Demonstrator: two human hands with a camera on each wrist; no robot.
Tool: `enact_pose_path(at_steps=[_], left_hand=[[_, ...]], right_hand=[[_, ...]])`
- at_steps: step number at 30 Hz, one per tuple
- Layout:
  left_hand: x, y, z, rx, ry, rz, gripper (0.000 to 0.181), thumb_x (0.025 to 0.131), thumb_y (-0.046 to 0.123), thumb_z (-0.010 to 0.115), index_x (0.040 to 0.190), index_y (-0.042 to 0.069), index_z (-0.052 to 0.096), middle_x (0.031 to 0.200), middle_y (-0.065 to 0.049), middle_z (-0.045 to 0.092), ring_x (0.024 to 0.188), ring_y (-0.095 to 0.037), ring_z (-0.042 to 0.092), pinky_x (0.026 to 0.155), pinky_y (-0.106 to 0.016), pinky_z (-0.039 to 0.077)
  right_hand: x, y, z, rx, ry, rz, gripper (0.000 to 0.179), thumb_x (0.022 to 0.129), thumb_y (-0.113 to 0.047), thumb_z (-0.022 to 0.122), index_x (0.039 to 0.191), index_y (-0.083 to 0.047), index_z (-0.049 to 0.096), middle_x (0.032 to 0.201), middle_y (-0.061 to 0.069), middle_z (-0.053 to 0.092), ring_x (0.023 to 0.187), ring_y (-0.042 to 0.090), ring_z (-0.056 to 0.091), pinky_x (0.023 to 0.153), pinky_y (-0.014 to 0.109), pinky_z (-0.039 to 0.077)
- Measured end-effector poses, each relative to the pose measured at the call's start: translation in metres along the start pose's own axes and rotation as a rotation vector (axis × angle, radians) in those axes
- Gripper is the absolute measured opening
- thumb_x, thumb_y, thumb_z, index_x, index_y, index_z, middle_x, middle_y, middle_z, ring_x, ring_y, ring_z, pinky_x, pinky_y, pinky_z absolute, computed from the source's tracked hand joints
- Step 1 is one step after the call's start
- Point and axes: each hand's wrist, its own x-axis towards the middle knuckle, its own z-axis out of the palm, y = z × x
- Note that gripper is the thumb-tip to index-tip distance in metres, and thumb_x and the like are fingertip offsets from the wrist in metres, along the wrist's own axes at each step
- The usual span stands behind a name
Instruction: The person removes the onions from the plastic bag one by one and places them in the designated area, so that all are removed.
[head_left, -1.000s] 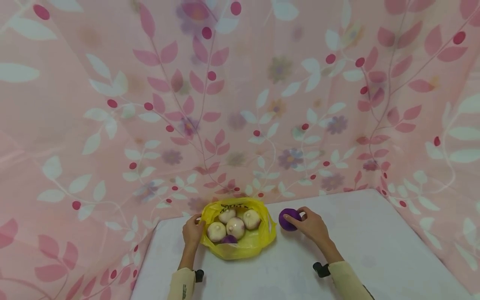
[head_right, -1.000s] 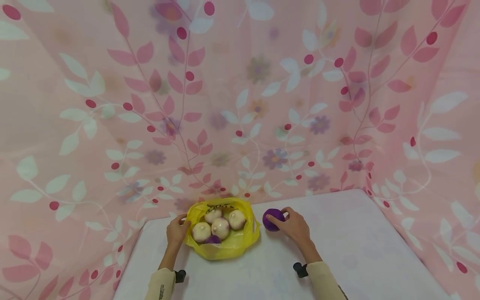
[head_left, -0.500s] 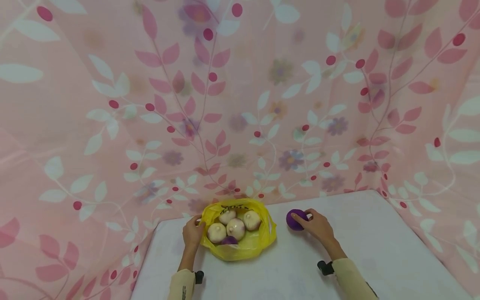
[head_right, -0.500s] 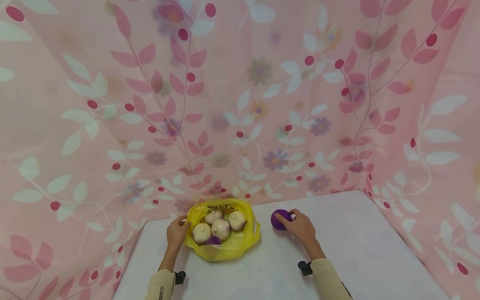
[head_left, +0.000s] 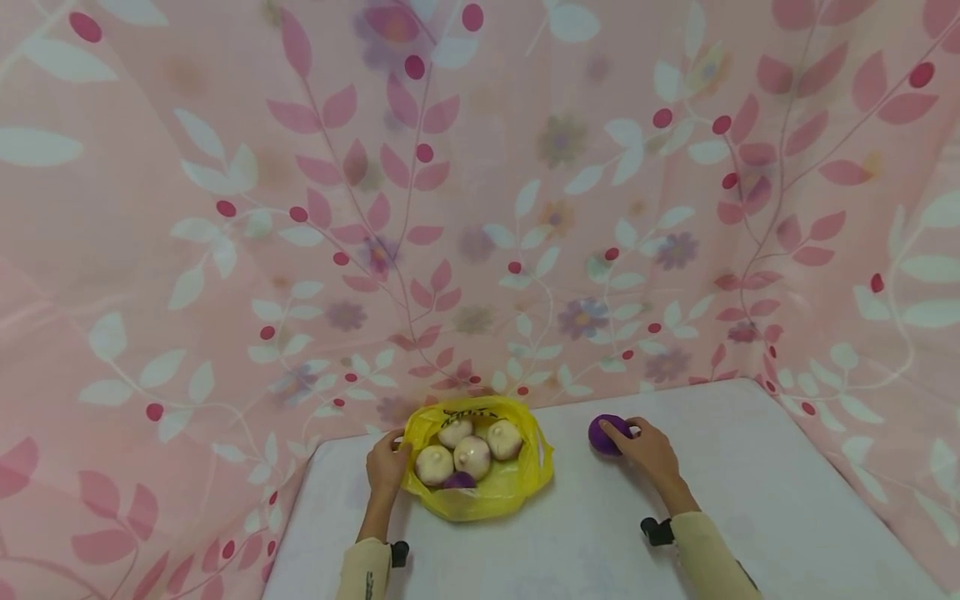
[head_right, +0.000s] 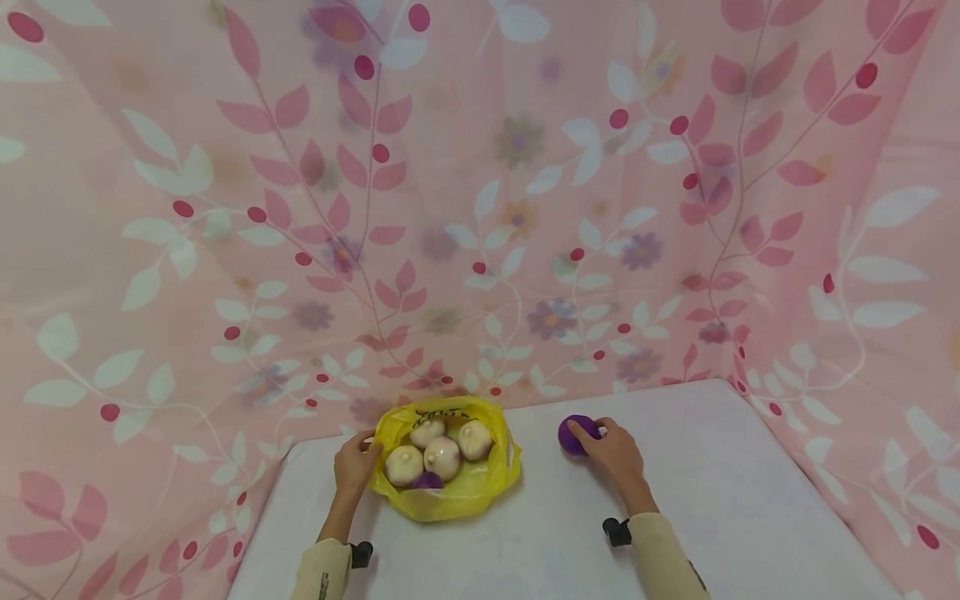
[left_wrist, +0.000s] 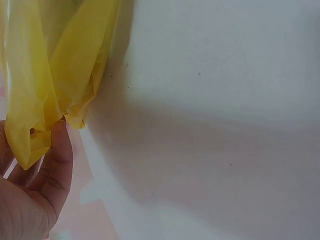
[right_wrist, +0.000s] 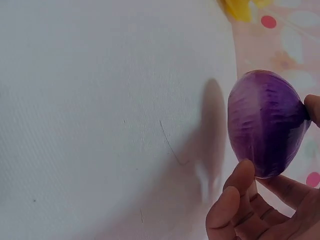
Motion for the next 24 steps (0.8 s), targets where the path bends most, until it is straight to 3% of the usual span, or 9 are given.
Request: enact_pose_path(at_steps=[4, 11, 18, 24], left_hand=[[0.000, -0.001, 0.000, -0.001, -0.003, 0.011, 0.027, 0.086, 0.008, 0.071, 0.113, 0.006, 0.073, 0.093, -0.017, 0.072, 0.085, -0.034, 0.068, 0.076, -0.051, 0.050], [0.001, -0.002, 0.000, 0.004, -0.006, 0.021, 0.027, 0.086, 0.008, 0.070, 0.113, 0.007, 0.073, 0.091, -0.016, 0.073, 0.084, -0.034, 0.069, 0.075, -0.052, 0.050], [0.001, -0.001, 0.000, 0.001, -0.016, -0.004, 0.028, 0.086, 0.011, 0.071, 0.114, 0.007, 0.073, 0.094, -0.016, 0.073, 0.086, -0.034, 0.069, 0.076, -0.051, 0.051], [0.000, -0.002, 0.000, -0.003, -0.021, 0.014, 0.028, 0.087, 0.009, 0.070, 0.114, 0.006, 0.073, 0.092, -0.017, 0.073, 0.084, -0.034, 0.069, 0.074, -0.051, 0.052]], right_hand=[[0.002, 0.004, -0.002, 0.014, -0.004, 0.005, 0.091, 0.082, -0.076, 0.055, 0.130, 0.001, 0.053, 0.122, 0.030, 0.060, 0.093, 0.033, 0.063, 0.078, 0.051, 0.049], [0.002, 0.011, 0.004, 0.006, 0.004, 0.008, 0.092, 0.084, -0.076, 0.051, 0.134, 0.001, 0.052, 0.126, 0.030, 0.057, 0.114, 0.044, 0.055, 0.089, 0.059, 0.043], [0.002, 0.011, 0.007, -0.009, 0.025, 0.013, 0.094, 0.083, -0.078, 0.050, 0.134, 0.001, 0.052, 0.126, 0.031, 0.057, 0.114, 0.045, 0.055, 0.089, 0.061, 0.043], [0.000, 0.009, 0.005, -0.040, 0.009, 0.020, 0.099, 0.082, -0.080, 0.049, 0.135, 0.003, 0.050, 0.126, 0.032, 0.057, 0.114, 0.047, 0.054, 0.089, 0.061, 0.043]])
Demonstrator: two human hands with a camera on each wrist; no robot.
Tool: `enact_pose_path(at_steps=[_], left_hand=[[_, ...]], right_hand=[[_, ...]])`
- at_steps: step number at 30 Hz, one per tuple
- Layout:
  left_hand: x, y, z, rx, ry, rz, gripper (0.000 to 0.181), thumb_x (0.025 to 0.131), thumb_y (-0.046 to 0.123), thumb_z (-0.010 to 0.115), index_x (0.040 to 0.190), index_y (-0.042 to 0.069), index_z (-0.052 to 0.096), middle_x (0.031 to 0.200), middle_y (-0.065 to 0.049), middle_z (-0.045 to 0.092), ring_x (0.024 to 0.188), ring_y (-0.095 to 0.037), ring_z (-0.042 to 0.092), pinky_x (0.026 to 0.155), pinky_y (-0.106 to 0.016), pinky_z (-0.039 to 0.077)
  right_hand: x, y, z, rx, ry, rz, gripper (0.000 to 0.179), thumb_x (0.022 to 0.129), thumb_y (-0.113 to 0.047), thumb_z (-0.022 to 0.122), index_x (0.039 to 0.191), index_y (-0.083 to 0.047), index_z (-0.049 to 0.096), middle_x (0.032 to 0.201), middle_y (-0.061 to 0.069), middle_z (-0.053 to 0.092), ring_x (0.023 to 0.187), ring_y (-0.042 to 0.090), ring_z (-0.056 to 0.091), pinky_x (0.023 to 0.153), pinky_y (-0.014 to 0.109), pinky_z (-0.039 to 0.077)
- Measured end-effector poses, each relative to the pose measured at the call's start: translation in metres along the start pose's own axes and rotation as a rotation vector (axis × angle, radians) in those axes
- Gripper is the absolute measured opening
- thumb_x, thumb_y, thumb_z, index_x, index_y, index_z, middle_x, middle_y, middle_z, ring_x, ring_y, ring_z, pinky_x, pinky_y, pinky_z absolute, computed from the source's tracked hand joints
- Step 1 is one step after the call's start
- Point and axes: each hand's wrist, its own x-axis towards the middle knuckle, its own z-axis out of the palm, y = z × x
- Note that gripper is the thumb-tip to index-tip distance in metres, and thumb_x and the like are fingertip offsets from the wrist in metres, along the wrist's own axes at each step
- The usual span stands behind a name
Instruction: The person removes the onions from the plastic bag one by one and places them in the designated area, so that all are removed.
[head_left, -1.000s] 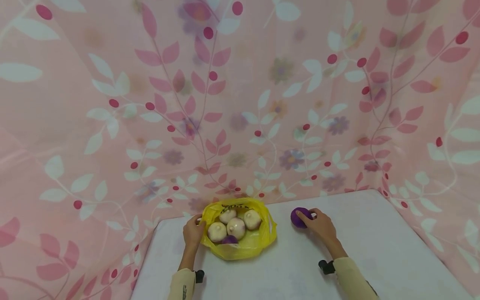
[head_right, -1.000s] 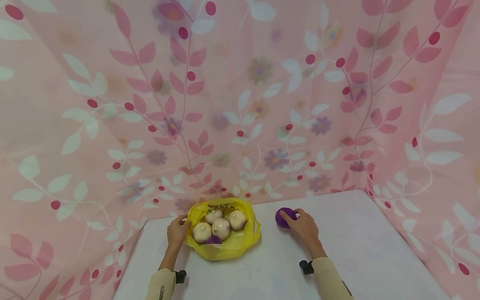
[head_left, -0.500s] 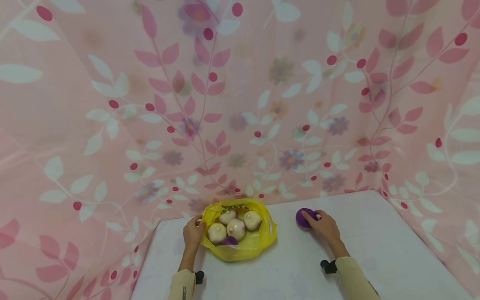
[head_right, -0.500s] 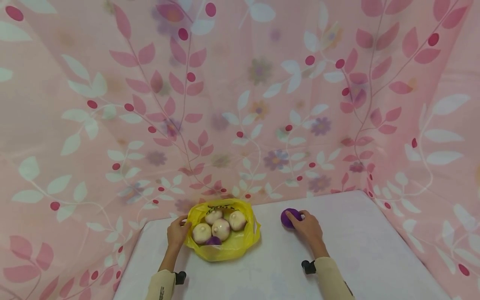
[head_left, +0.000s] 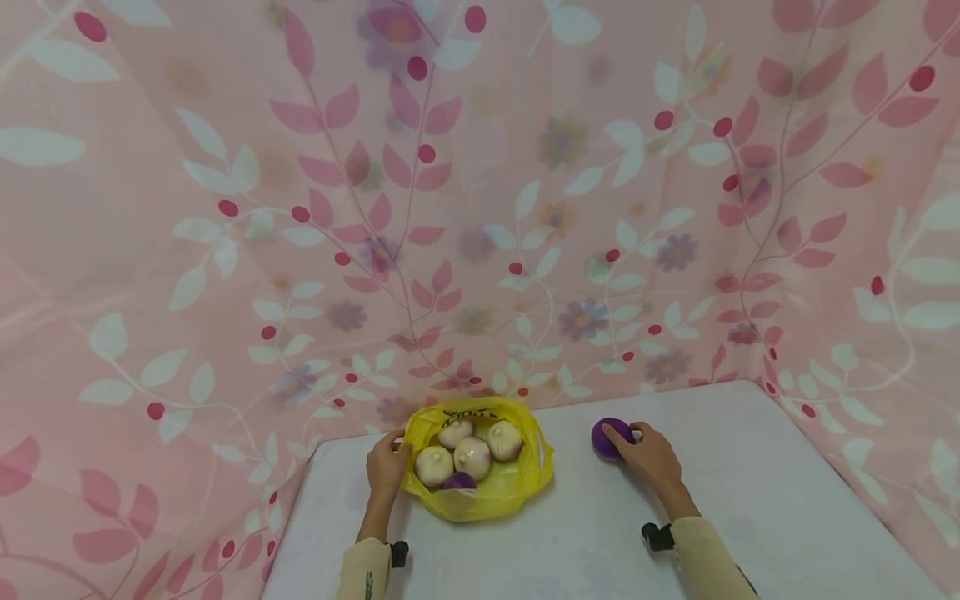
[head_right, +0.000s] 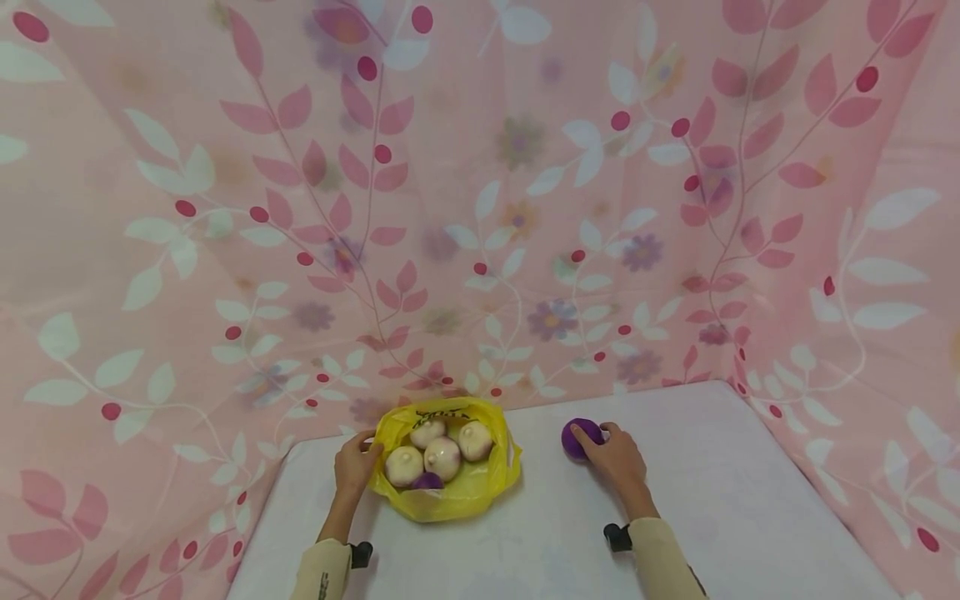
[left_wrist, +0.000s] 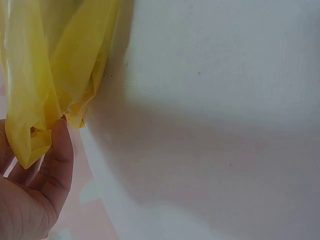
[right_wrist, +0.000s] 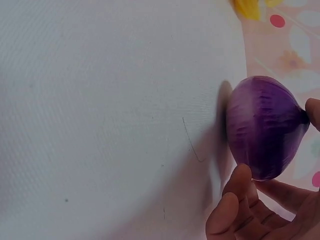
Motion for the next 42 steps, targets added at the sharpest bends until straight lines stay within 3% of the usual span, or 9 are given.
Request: enact_pose_path(at_steps=[7, 15, 28, 37, 42], left_hand=[[0.000, 0.000, 0.000, -0.005, -0.001, -0.008, 0.029, 0.087, 0.009, 0.070, 0.115, 0.006, 0.073, 0.092, -0.017, 0.073, 0.084, -0.034, 0.069, 0.073, -0.050, 0.052], [0.002, 0.001, 0.000, -0.003, 0.013, -0.010, 0.028, 0.086, 0.009, 0.072, 0.114, 0.006, 0.073, 0.093, -0.017, 0.073, 0.084, -0.033, 0.068, 0.074, -0.049, 0.052], [0.002, -0.001, 0.000, 0.006, 0.007, 0.000, 0.027, 0.087, 0.009, 0.070, 0.114, 0.006, 0.073, 0.092, -0.016, 0.072, 0.083, -0.033, 0.068, 0.073, -0.049, 0.051], [0.001, 0.002, 0.000, 0.009, 0.017, -0.012, 0.027, 0.086, 0.009, 0.071, 0.113, 0.007, 0.073, 0.091, -0.016, 0.072, 0.083, -0.034, 0.067, 0.073, -0.048, 0.051], [0.001, 0.001, 0.001, 0.007, 0.020, -0.011, 0.027, 0.086, 0.009, 0.071, 0.113, 0.006, 0.073, 0.091, -0.016, 0.072, 0.083, -0.034, 0.067, 0.073, -0.049, 0.051]], right_hand=[[-0.005, -0.003, -0.004, -0.008, -0.006, -0.003, 0.101, 0.081, -0.080, 0.050, 0.137, 0.004, 0.047, 0.125, 0.032, 0.057, 0.114, 0.047, 0.054, 0.088, 0.061, 0.043], [-0.006, -0.002, -0.008, -0.028, 0.045, -0.001, 0.101, 0.080, -0.079, 0.052, 0.137, 0.004, 0.048, 0.113, 0.027, 0.061, 0.098, 0.039, 0.060, 0.078, 0.054, 0.049], [-0.017, -0.015, -0.012, -0.001, 0.083, -0.038, 0.095, 0.081, -0.076, 0.056, 0.135, 0.002, 0.051, 0.104, 0.020, 0.065, 0.088, 0.031, 0.060, 0.070, 0.047, 0.051], [-0.024, -0.028, -0.010, 0.058, 0.153, -0.071, 0.078, 0.086, -0.059, 0.066, 0.133, 0.001, 0.052, 0.095, 0.014, 0.064, 0.083, 0.029, 0.059, 0.067, 0.043, 0.050], [-0.025, -0.033, -0.006, 0.087, 0.203, -0.129, 0.071, 0.085, -0.053, 0.071, 0.130, -0.001, 0.056, 0.087, 0.009, 0.062, 0.079, 0.027, 0.059, 0.066, 0.041, 0.047]])
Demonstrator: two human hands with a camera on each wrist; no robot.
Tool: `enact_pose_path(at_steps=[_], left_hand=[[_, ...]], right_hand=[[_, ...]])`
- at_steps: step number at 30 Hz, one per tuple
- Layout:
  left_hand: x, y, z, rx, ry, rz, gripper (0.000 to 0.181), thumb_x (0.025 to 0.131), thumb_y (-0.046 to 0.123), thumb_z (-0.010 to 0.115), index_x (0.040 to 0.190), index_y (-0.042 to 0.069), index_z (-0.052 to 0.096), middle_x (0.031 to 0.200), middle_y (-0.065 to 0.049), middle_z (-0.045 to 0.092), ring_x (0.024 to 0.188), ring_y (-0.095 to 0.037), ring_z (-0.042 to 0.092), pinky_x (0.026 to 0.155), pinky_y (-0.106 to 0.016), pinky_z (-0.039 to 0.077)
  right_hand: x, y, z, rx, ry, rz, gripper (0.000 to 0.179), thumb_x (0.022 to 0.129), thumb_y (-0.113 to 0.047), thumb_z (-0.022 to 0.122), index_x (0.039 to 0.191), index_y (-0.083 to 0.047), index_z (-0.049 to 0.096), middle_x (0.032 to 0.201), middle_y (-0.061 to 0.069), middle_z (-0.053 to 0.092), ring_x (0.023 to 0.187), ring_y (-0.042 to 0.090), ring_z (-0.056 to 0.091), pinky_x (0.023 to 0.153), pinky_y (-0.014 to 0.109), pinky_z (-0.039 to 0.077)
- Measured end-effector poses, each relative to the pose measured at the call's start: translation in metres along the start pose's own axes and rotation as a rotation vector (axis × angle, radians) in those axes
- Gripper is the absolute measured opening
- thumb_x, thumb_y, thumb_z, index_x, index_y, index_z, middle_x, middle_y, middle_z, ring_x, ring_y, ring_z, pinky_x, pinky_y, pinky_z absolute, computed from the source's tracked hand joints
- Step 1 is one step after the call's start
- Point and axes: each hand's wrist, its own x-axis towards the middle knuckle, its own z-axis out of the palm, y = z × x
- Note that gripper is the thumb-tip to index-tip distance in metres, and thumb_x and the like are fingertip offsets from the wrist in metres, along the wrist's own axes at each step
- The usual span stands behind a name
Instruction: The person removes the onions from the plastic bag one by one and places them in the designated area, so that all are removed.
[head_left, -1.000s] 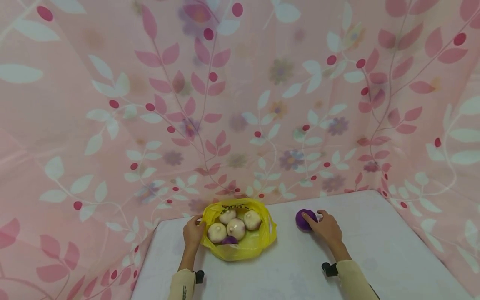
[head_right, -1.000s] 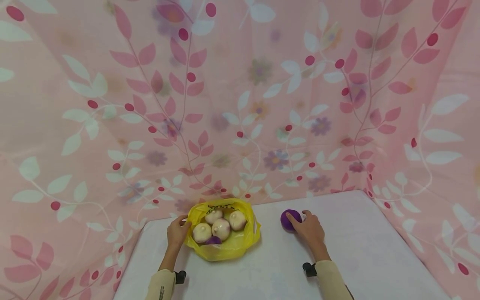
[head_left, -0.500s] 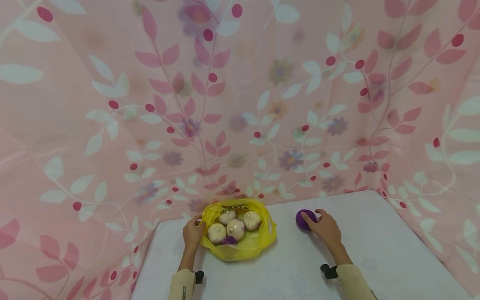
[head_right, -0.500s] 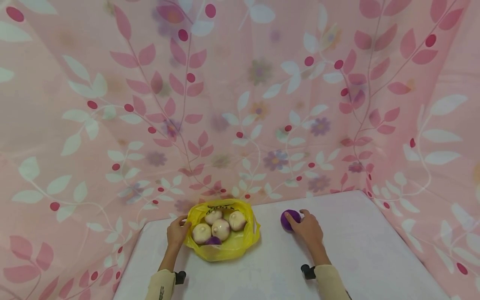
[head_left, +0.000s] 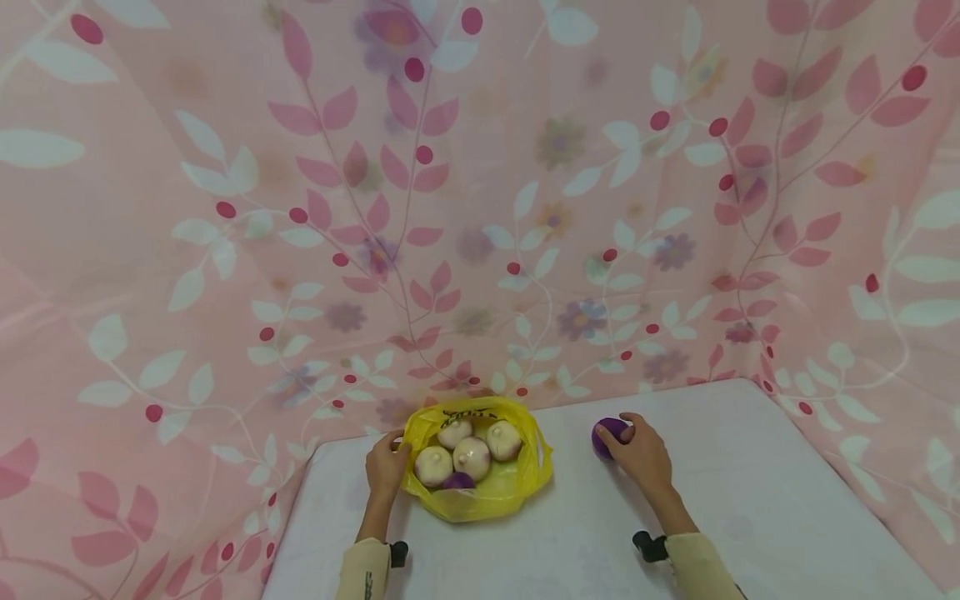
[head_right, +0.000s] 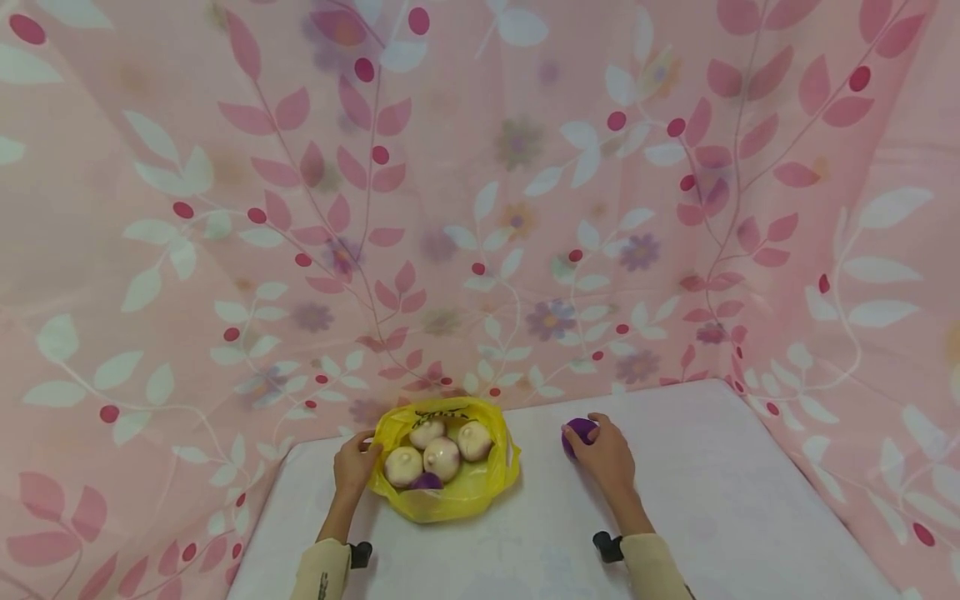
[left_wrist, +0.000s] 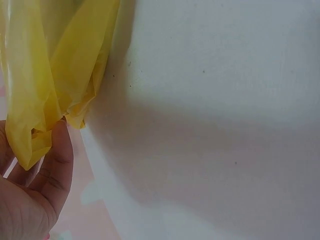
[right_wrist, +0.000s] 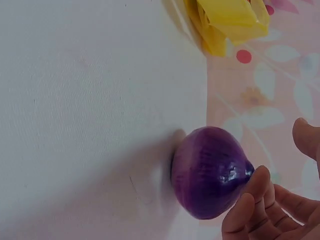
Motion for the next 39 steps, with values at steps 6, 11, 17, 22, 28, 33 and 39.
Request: enact_pose_path(at_steps=[6, 11, 17, 22, 28, 33, 39], left_hand=[[0.001, -0.001, 0.001, -0.007, 0.005, 0.014, 0.027, 0.086, 0.008, 0.071, 0.112, 0.006, 0.073, 0.091, -0.017, 0.072, 0.083, -0.034, 0.067, 0.074, -0.050, 0.051], [0.001, 0.000, 0.001, -0.013, 0.014, 0.025, 0.026, 0.086, 0.009, 0.071, 0.111, 0.005, 0.074, 0.091, -0.017, 0.072, 0.083, -0.035, 0.067, 0.075, -0.051, 0.051], [-0.001, 0.001, -0.001, -0.020, -0.003, 0.023, 0.026, 0.087, 0.008, 0.071, 0.112, 0.005, 0.073, 0.092, -0.017, 0.072, 0.084, -0.035, 0.068, 0.075, -0.051, 0.051], [0.000, 0.001, -0.001, -0.016, 0.001, 0.035, 0.026, 0.086, 0.007, 0.070, 0.112, 0.004, 0.073, 0.090, -0.017, 0.072, 0.083, -0.035, 0.068, 0.074, -0.051, 0.051], [-0.001, 0.001, -0.002, -0.021, 0.010, 0.035, 0.025, 0.086, 0.007, 0.071, 0.111, 0.005, 0.073, 0.090, -0.017, 0.072, 0.083, -0.035, 0.068, 0.075, -0.052, 0.051], [-0.003, 0.002, -0.003, -0.024, 0.009, 0.022, 0.025, 0.087, 0.008, 0.070, 0.111, 0.005, 0.073, 0.093, -0.018, 0.072, 0.086, -0.037, 0.067, 0.077, -0.053, 0.050], [-0.003, 0.001, -0.003, -0.019, 0.022, 0.018, 0.025, 0.087, 0.009, 0.070, 0.111, 0.006, 0.074, 0.093, -0.018, 0.073, 0.085, -0.037, 0.068, 0.076, -0.053, 0.051]], right_hand=[[-0.005, -0.004, 0.012, 0.006, 0.008, -0.039, 0.070, 0.083, -0.054, 0.073, 0.129, -0.003, 0.057, 0.090, 0.009, 0.063, 0.084, 0.028, 0.060, 0.074, 0.047, 0.050], [-0.007, -0.013, 0.018, 0.022, 0.000, -0.036, 0.071, 0.081, -0.057, 0.073, 0.129, -0.006, 0.057, 0.094, 0.010, 0.063, 0.086, 0.028, 0.059, 0.077, 0.048, 0.051], [-0.011, -0.023, 0.022, 0.037, -0.002, -0.077, 0.069, 0.080, -0.055, 0.076, 0.127, -0.006, 0.060, 0.092, 0.008, 0.061, 0.082, 0.023, 0.056, 0.074, 0.042, 0.048], [-0.012, -0.031, 0.029, 0.039, -0.011, -0.113, 0.066, 0.079, -0.052, 0.078, 0.125, -0.008, 0.061, 0.087, 0.004, 0.060, 0.075, 0.018, 0.052, 0.068, 0.035, 0.044], [-0.016, -0.044, 0.038, 0.048, -0.030, -0.124, 0.066, 0.078, -0.051, 0.079, 0.126, -0.010, 0.061, 0.088, 0.005, 0.063, 0.074, 0.018, 0.055, 0.068, 0.037, 0.046], [-0.021, -0.051, 0.045, 0.063, -0.063, -0.099, 0.064, 0.079, -0.051, 0.078, 0.128, -0.013, 0.060, 0.089, 0.001, 0.065, 0.077, 0.019, 0.057, 0.068, 0.036, 0.047], [-0.025, -0.062, 0.053, 0.142, -0.079, -0.120, 0.058, 0.080, -0.045, 0.080, 0.125, -0.012, 0.062, 0.086, -0.001, 0.065, 0.069, 0.016, 0.053, 0.060, 0.030, 0.044]])
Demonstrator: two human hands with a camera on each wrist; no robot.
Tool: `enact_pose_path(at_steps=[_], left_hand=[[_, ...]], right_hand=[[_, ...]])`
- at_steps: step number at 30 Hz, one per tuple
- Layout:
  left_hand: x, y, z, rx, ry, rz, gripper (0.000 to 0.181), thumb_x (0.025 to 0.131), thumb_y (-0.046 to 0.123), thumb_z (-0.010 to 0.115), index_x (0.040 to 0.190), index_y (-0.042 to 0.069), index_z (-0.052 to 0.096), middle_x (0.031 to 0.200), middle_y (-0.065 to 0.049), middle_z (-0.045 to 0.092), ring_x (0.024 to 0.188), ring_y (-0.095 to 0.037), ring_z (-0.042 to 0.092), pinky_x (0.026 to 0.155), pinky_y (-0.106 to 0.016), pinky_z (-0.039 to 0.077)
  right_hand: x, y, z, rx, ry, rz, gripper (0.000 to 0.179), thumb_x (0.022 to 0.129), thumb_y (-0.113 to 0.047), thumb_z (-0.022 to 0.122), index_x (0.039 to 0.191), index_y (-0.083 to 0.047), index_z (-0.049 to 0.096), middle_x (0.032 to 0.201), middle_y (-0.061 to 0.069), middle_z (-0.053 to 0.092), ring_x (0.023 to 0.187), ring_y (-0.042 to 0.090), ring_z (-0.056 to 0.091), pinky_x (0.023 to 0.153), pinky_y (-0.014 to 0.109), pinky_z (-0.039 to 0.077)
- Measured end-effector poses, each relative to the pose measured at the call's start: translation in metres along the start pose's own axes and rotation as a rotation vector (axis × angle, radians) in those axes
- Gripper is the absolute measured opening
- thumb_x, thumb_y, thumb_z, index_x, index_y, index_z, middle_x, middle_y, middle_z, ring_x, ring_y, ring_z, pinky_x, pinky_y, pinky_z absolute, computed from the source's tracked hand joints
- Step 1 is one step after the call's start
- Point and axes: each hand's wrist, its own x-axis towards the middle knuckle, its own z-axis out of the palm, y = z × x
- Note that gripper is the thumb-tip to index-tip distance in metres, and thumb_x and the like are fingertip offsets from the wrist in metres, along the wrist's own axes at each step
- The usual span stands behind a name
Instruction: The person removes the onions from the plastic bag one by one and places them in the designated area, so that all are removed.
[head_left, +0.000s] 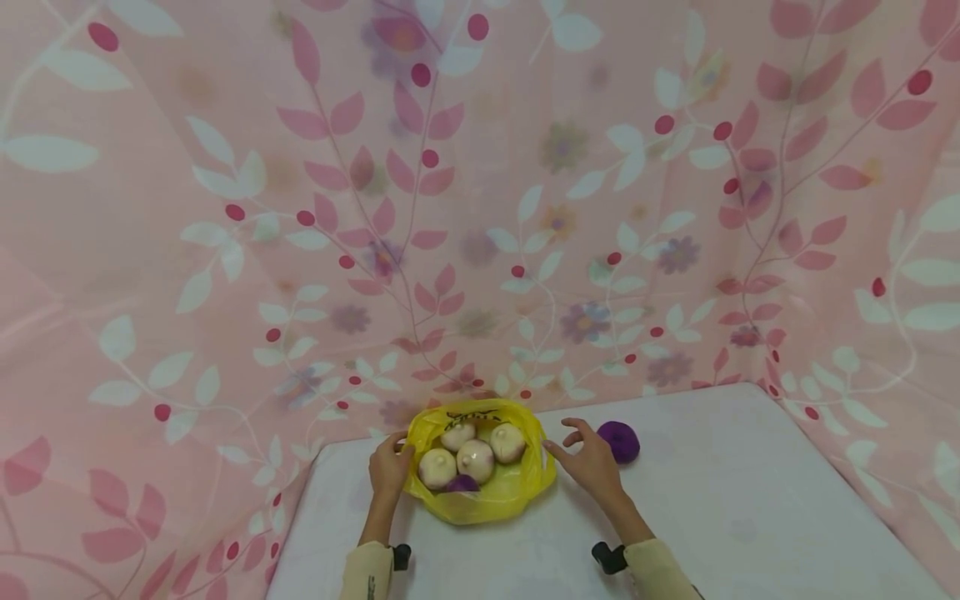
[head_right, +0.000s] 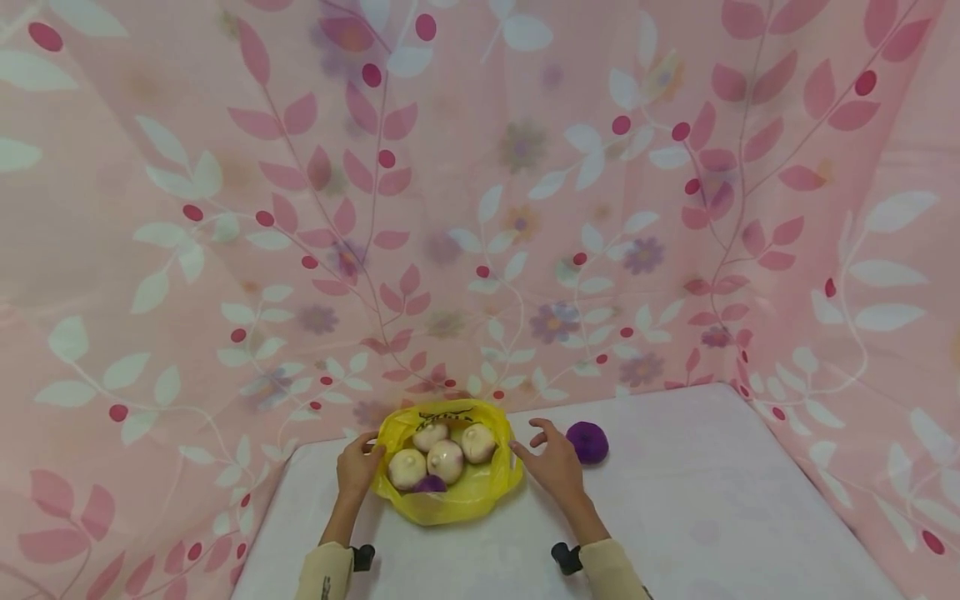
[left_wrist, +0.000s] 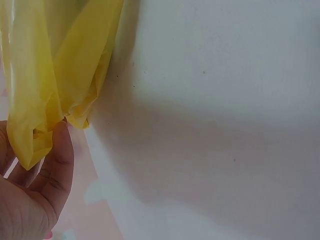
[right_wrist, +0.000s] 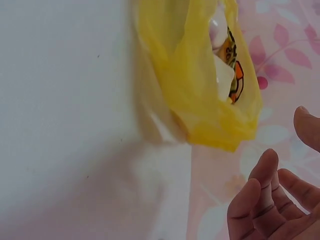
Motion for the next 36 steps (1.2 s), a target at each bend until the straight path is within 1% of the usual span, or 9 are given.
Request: enact_pose_path(at_steps=[4, 8, 13, 18, 23, 27, 30, 36], left_hand=[[0.001, -0.001, 0.001, 0.006, 0.008, 0.009, 0.025, 0.086, 0.008, 0.071, 0.111, 0.007, 0.074, 0.093, -0.017, 0.073, 0.085, -0.036, 0.068, 0.076, -0.053, 0.051], [0.001, -0.001, 0.000, 0.006, 0.002, 0.008, 0.025, 0.086, 0.008, 0.071, 0.111, 0.007, 0.074, 0.093, -0.017, 0.073, 0.086, -0.037, 0.068, 0.076, -0.053, 0.051], [0.000, -0.001, -0.001, 0.004, -0.009, 0.003, 0.025, 0.087, 0.009, 0.070, 0.111, 0.007, 0.074, 0.092, -0.017, 0.073, 0.087, -0.038, 0.068, 0.076, -0.053, 0.050], [0.000, -0.001, -0.001, 0.000, -0.011, 0.004, 0.024, 0.087, 0.010, 0.070, 0.111, 0.007, 0.074, 0.092, -0.017, 0.073, 0.087, -0.038, 0.067, 0.077, -0.053, 0.050], [0.000, 0.000, -0.002, 0.006, -0.005, 0.000, 0.025, 0.086, 0.010, 0.071, 0.111, 0.008, 0.074, 0.092, -0.016, 0.073, 0.088, -0.038, 0.067, 0.078, -0.053, 0.049], [0.000, 0.000, -0.002, 0.009, -0.006, 0.001, 0.025, 0.087, 0.010, 0.071, 0.111, 0.007, 0.074, 0.092, -0.016, 0.073, 0.087, -0.038, 0.067, 0.078, -0.053, 0.050], [0.000, -0.001, -0.002, 0.008, -0.009, 0.009, 0.025, 0.087, 0.009, 0.071, 0.112, 0.006, 0.074, 0.092, -0.017, 0.073, 0.087, -0.038, 0.067, 0.077, -0.053, 0.050], [-0.001, -0.002, -0.001, 0.001, -0.004, 0.027, 0.025, 0.086, 0.008, 0.071, 0.111, 0.005, 0.073, 0.091, -0.017, 0.073, 0.085, -0.037, 0.068, 0.075, -0.052, 0.051]], right_hand=[[0.000, -0.008, 0.006, 0.032, -0.042, -0.007, 0.058, 0.080, -0.044, 0.080, 0.124, -0.012, 0.062, 0.086, 0.000, 0.066, 0.064, 0.014, 0.050, 0.054, 0.028, 0.042], [0.000, -0.015, 0.011, 0.030, -0.097, -0.005, 0.058, 0.079, -0.044, 0.080, 0.124, -0.012, 0.062, 0.089, 0.002, 0.067, 0.064, 0.014, 0.052, 0.053, 0.028, 0.044], [0.002, -0.022, 0.018, 0.013, -0.169, 0.016, 0.061, 0.079, -0.047, 0.080, 0.125, -0.013, 0.061, 0.091, 0.004, 0.066, 0.071, 0.017, 0.055, 0.058, 0.030, 0.047], [0.002, -0.025, 0.024, -0.013, -0.217, -0.005, 0.062, 0.079, -0.049, 0.079, 0.125, -0.013, 0.061, 0.092, 0.005, 0.067, 0.076, 0.018, 0.058, 0.064, 0.034, 0.048], [0.002, -0.029, 0.030, -0.032, -0.249, -0.015, 0.056, 0.080, -0.042, 0.080, 0.124, -0.012, 0.062, 0.092, 0.008, 0.068, 0.075, 0.019, 0.058, 0.063, 0.035, 0.048], [0.004, -0.032, 0.035, -0.052, -0.265, -0.015, 0.057, 0.080, -0.041, 0.080, 0.125, -0.010, 0.061, 0.092, 0.010, 0.068, 0.073, 0.018, 0.057, 0.062, 0.034, 0.047], [0.005, -0.037, 0.039, -0.060, -0.282, 0.000, 0.060, 0.080, -0.044, 0.079, 0.126, -0.009, 0.061, 0.090, 0.007, 0.066, 0.070, 0.016, 0.056, 0.062, 0.033, 0.046], [0.009, -0.044, 0.043, -0.077, -0.289, 0.010, 0.062, 0.079, -0.045, 0.079, 0.125, -0.007, 0.062, 0.078, -0.001, 0.062, 0.064, 0.014, 0.055, 0.060, 0.032, 0.045]])
